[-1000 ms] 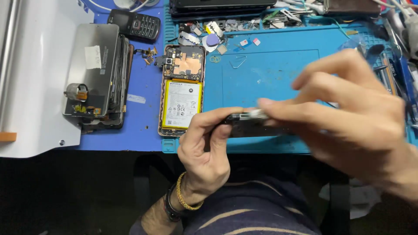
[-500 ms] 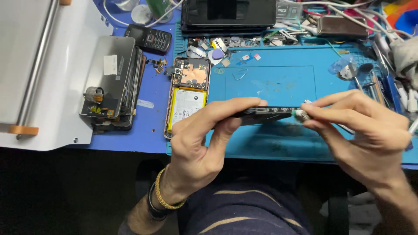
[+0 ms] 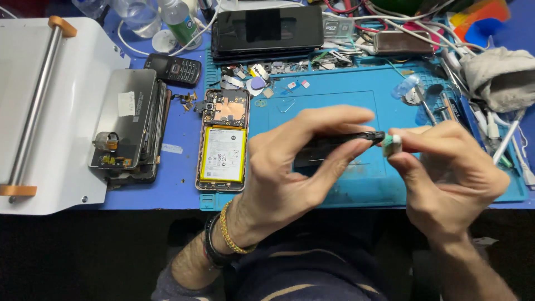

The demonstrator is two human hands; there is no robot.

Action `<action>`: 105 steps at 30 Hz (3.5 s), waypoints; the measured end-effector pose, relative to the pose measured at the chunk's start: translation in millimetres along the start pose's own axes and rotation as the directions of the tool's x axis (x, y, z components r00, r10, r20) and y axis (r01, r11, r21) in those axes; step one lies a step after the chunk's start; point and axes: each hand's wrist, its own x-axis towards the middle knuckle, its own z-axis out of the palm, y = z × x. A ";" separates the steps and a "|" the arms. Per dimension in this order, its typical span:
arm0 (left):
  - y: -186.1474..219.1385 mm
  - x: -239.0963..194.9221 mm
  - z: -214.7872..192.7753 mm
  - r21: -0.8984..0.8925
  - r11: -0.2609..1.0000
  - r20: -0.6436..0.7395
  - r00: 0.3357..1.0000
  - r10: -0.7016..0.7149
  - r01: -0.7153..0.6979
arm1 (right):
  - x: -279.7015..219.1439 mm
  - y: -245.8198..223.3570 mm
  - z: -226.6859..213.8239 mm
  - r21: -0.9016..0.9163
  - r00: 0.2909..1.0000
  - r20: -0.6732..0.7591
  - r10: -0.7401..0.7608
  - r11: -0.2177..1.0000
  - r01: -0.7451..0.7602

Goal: Repairing a mobile phone by prying the chassis and cleaning internal components.

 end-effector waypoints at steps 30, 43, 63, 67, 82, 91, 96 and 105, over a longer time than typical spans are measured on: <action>-16.7 -1.1 15.7 -0.122 0.989 -0.033 0.996 -0.088 0.083 | 12.6 10.5 8.7 -0.147 0.958 -0.073 -0.276 0.953 0.264; -6.8 -4.7 14.4 -0.028 1.000 -0.004 1.000 -0.001 0.001 | 27.5 -25.9 1.8 -0.188 0.950 0.041 -0.310 0.931 0.312; -6.3 -5.9 13.9 -0.016 0.999 -0.004 0.999 -0.043 0.043 | 31.6 -24.3 8.5 -0.067 0.939 0.026 -0.343 0.937 0.344; -5.8 -3.0 11.8 0.005 1.000 -0.001 1.000 -0.007 0.007 | 30.1 -22.1 1.5 -0.123 0.906 0.060 -0.419 0.898 0.424; -5.7 -8.0 12.8 -0.048 0.995 0.019 0.996 -0.084 0.084 | 33.6 -26.8 -3.9 -0.145 0.901 0.135 -0.412 0.891 0.429; -6.3 -8.4 12.0 -0.009 0.999 0.015 0.999 -0.037 0.037 | 24.6 -15.1 6.1 -0.032 0.929 0.032 -0.368 0.929 0.369; -5.5 -9.6 10.4 0.009 0.998 0.053 0.997 -0.057 0.056 | -6.7 20.8 -10.5 0.011 0.985 -0.024 -0.171 0.985 0.171; -8.2 -12.2 13.6 0.010 0.999 0.021 0.999 -0.039 0.038 | 27.6 -27.4 14.6 0.023 0.955 -0.031 -0.295 0.955 0.296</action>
